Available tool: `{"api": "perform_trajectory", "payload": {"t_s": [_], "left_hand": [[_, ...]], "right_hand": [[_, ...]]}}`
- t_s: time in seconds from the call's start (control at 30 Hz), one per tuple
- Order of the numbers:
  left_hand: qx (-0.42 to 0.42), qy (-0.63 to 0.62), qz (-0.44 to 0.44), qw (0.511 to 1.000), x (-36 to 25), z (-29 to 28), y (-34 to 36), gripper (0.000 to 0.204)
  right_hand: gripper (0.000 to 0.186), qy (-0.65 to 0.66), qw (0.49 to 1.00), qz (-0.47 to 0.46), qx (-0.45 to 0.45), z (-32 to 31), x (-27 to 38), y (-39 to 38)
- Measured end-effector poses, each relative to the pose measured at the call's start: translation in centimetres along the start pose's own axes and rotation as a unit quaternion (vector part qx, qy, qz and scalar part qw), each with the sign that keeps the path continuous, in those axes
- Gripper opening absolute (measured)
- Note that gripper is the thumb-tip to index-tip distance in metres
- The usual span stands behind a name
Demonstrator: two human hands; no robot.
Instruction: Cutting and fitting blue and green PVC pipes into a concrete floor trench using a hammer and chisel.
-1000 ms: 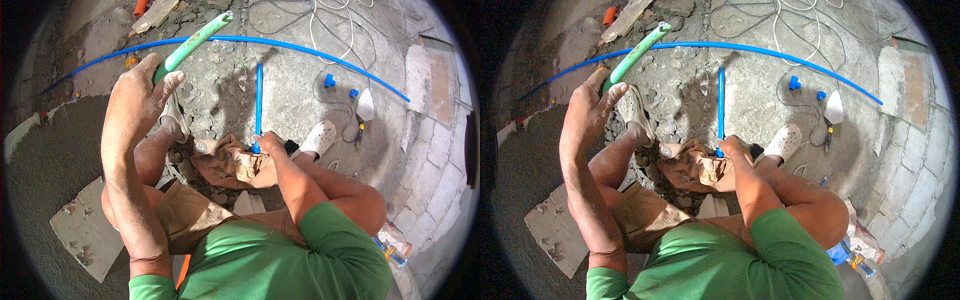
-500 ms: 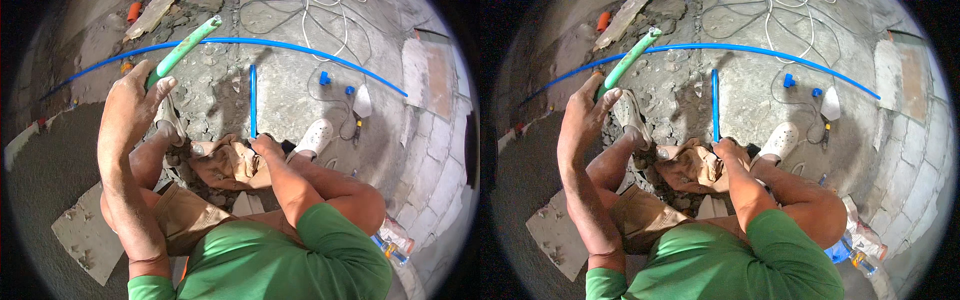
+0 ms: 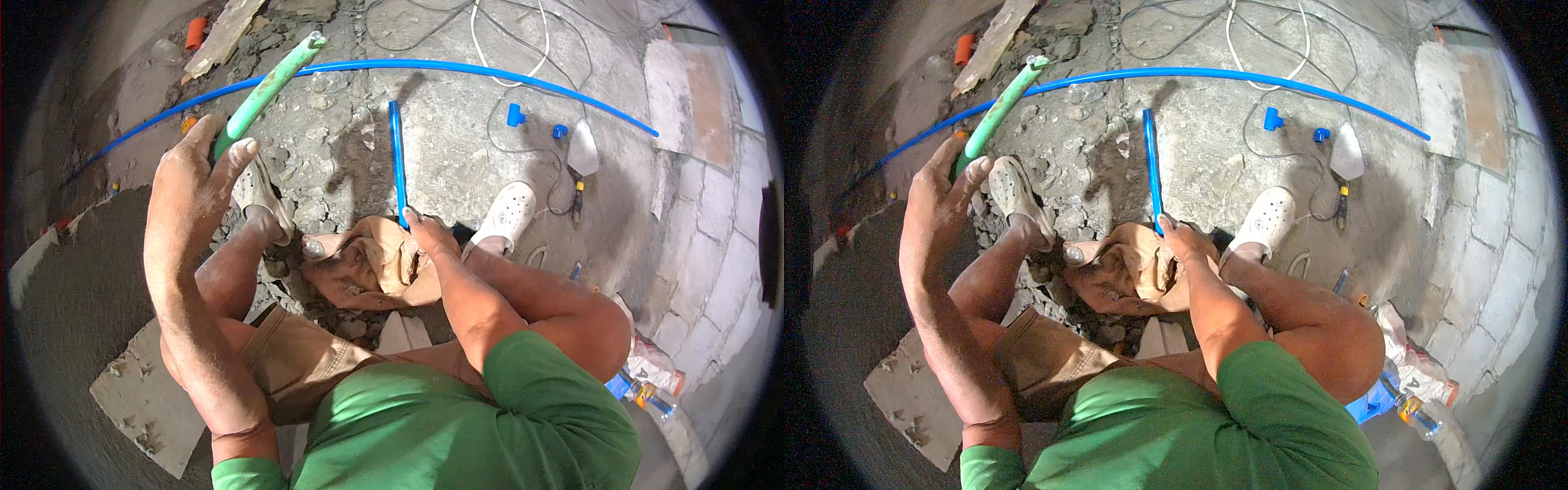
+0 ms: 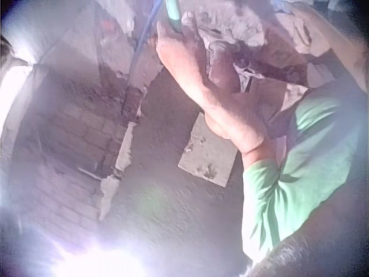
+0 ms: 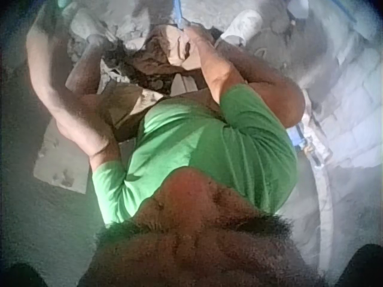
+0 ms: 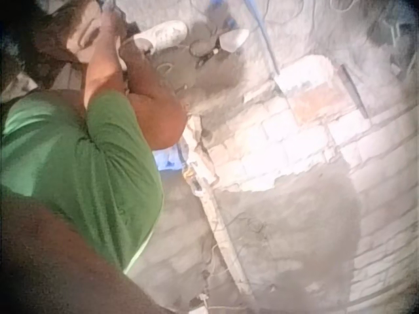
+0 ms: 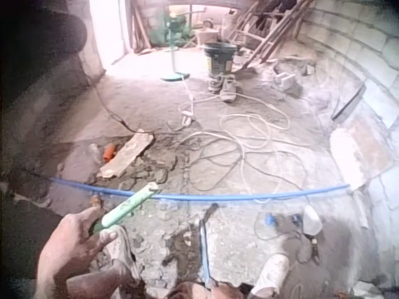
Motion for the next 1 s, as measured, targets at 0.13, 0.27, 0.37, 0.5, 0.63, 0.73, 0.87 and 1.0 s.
{"api": "perform_trajectory", "payload": {"t_s": [0.13,0.27,0.37,0.5,0.63,0.73,0.87,1.0], "left_hand": [[0.015,-0.033,-0.008,0.999,-0.9,0.9,1.0,0.04],[0.011,-0.03,-0.023,0.999,-0.7,0.5,0.3,0.038],[0.019,-0.007,-0.04,0.999,-0.5,0.9,0.5,0.034],[0.041,0.005,-0.051,0.998,-0.7,1.0,0.7,0.035],[0.033,0.004,-0.032,0.999,0.1,1.2,0.6,0.034],[0.022,0.011,-0.029,0.999,0.2,0.6,0.3,0.034],[0.038,0.0,-0.048,0.998,-0.7,0.7,0.6,0.033],[0.034,0.003,-0.044,0.998,-0.3,0.9,0.4,0.033]], "right_hand": [[0.075,0.088,0.983,-0.057,-0.153,2.8,-3.6,5.1],[0.046,0.059,0.972,-0.027,-0.228,9.3,-4.2,2.2],[0.044,0.064,0.989,-0.03,-0.127,12.8,-4.9,3.0],[0.055,-0.061,0.998,-0.027,0.013,12.2,-5.0,3.0],[0.074,-0.097,0.994,-0.027,0.042,9.5,-6.1,4.0],[0.076,0.048,0.995,-0.027,-0.084,5.5,-3.8,2.6],[0.063,0.022,0.982,-0.096,-0.16,4.9,-3.1,5.4],[0.056,-0.053,0.98,-0.146,-0.128,5.7,-2.3,7.3]]}}
Point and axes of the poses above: each hand's wrist, its own y-axis towards the middle knuckle, its own z-axis out of the palm, x = y × z, the point moved 5 cm from there along y, towards the middle knuckle, and after that the axes turned 6 degrees about z, right-handed, at the moved point
